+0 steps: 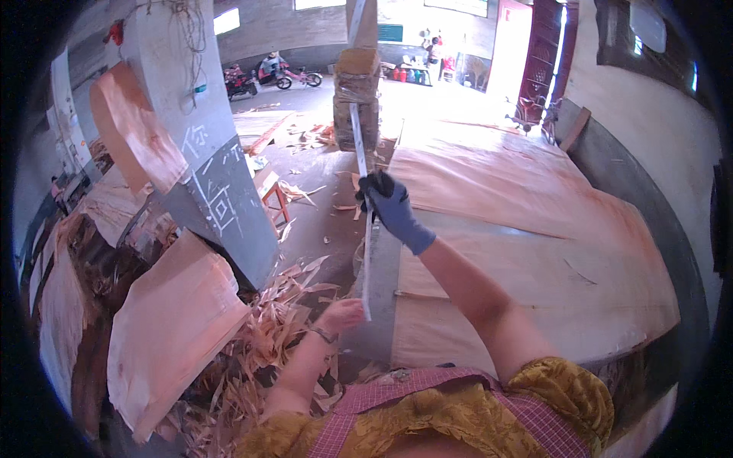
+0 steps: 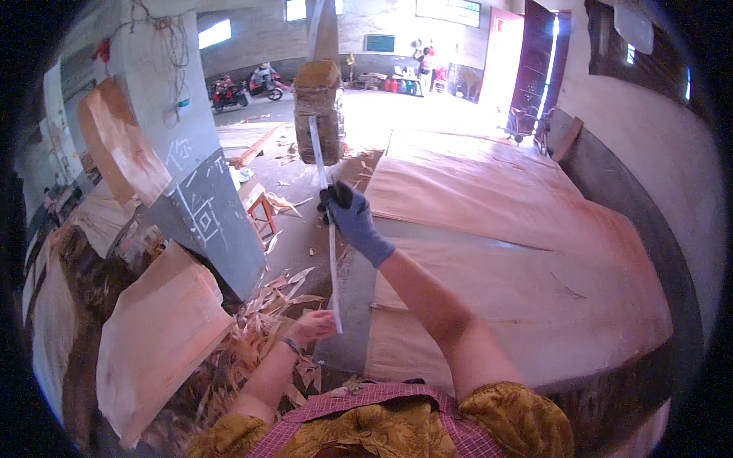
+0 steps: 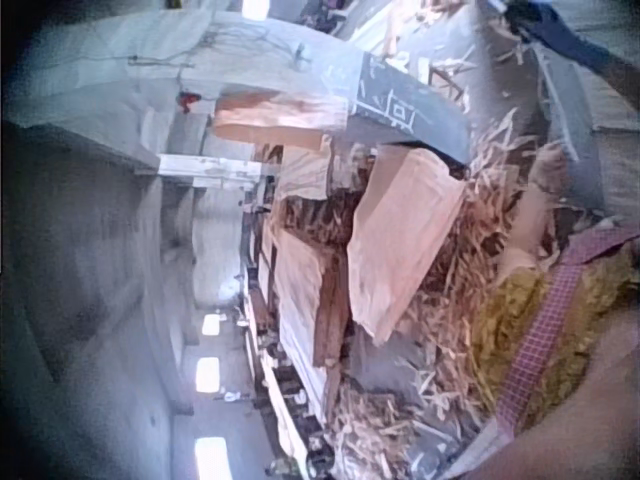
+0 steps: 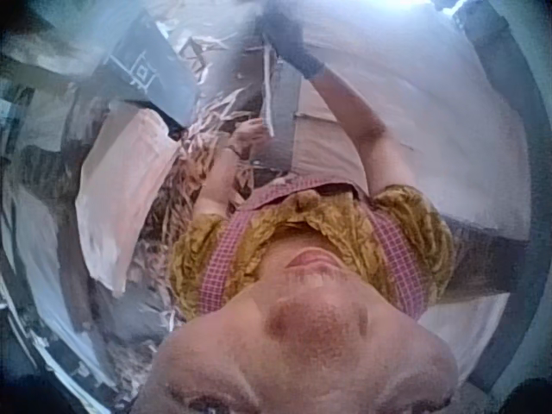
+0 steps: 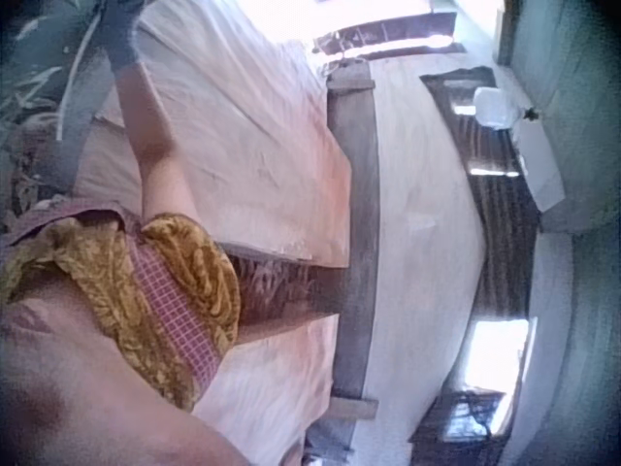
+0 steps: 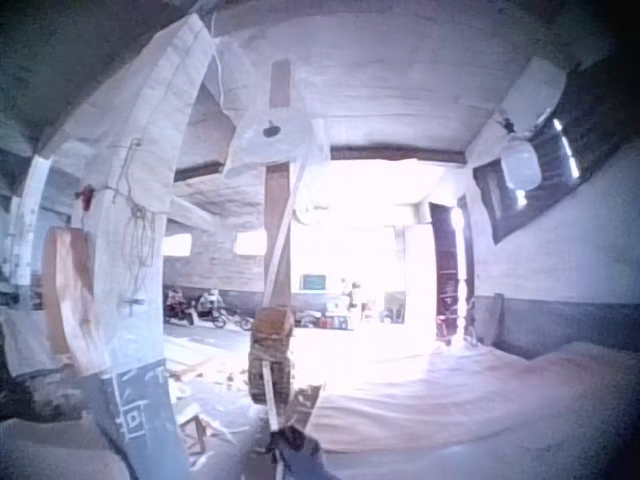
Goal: The person handles thin wood veneer sheets on a table, using a knife to trim away narrow strips. They then apply several small pieces of tape to the surface of the veneer sheets.
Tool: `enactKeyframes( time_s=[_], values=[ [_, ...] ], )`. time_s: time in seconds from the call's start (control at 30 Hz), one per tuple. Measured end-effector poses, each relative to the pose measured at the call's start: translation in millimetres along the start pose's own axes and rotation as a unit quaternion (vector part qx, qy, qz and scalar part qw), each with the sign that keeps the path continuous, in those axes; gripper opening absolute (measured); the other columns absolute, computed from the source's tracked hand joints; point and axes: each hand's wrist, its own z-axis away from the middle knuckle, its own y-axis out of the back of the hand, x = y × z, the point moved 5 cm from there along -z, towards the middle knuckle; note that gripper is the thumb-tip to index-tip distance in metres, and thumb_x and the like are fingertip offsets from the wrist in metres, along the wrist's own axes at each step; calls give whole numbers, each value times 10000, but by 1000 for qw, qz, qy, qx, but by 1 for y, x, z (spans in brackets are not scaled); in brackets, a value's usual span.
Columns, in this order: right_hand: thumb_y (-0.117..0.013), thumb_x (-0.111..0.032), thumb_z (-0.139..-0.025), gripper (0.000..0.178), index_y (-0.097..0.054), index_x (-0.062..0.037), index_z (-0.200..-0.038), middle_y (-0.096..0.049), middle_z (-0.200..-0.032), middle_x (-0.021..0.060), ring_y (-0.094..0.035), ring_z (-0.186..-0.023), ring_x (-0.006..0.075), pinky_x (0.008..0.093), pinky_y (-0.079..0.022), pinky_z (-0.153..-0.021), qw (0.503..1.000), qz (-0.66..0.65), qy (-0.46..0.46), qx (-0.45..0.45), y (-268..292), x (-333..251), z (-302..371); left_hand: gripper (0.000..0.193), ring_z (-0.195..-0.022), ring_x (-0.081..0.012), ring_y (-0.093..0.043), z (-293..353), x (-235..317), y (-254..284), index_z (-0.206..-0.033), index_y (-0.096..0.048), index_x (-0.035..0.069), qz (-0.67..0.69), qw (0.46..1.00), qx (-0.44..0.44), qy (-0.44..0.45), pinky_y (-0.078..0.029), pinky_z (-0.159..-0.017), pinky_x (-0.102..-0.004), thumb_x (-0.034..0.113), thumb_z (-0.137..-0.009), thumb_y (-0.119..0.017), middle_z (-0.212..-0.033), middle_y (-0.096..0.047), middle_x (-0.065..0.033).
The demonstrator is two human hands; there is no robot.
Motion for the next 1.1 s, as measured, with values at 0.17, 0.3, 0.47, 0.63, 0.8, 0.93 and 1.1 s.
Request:
enactKeyframes(
  time_s=[0.17,0.3,0.47,0.63,0.8,0.93,1.1],
  values=[
    [-581,-126,-979,99,-586,-28,-964,-622,-758,25,-577,-622,89,253,-480,-541,999,-21,-10,-47,0,24,38,352,-869,-213,-678,5,90,101,-1213,-576,72,-127,948,219,-192,-538,-695,-346,341,-991,-527,-1043,-684,-101],
    [-581,-84,-967,90,-594,-8,-922,-612,-773,26,-551,-656,88,283,-470,-578,997,50,17,-53,34,20,72,497,-1037,-228,-650,45,221,-134,-1307,-555,9,42,932,-33,-360,-508,-887,-311,407,-1025,-456,-1154,-664,-178],
    [-686,-130,-880,120,-633,-34,-930,-660,-774,107,-630,-658,189,335,-498,-593,939,291,181,17,38,-29,84,490,-1064,-270,-643,36,258,-206,-1225,-597,-2,17,908,-76,-413,-509,-934,-386,411,-1037,-412,-1171,-660,-184],
    [-598,-102,-952,69,-642,-48,-955,-633,-733,35,-624,-598,161,301,-485,-525,967,150,188,89,118,-28,122,452,-1047,-261,-656,23,256,-286,-1240,-545,14,112,909,-27,-400,-525,-922,-377,398,-1040,-417,-1202,-642,-192],
    [-664,-83,-910,221,-582,-33,-1108,-595,-623,27,-544,-465,98,232,-384,-413,966,-123,-73,217,261,-54,203,551,-994,-178,-656,-26,191,-376,-1208,-610,52,-235,933,-25,-272,-503,-872,-302,537,-984,-478,-1088,-678,-91],
    [-721,-50,-854,418,-516,-36,-1218,-590,-617,18,-512,-443,94,227,-361,-408,957,-114,-92,251,396,-76,268,526,-849,-144,-664,-94,109,-494,-1022,-685,62,-252,956,-117,-90,-524,-788,-283,554,-965,-508,-916,-676,-41],
    [-717,-64,-855,414,-521,-49,-1220,-610,-658,28,-529,-482,88,227,-368,-413,936,-109,-110,315,537,-87,336,362,-768,-90,-622,-176,40,-632,-920,-674,63,-323,930,-171,44,-493,-703,-227,424,-902,-682,-826,-649,-5]
  ],
)
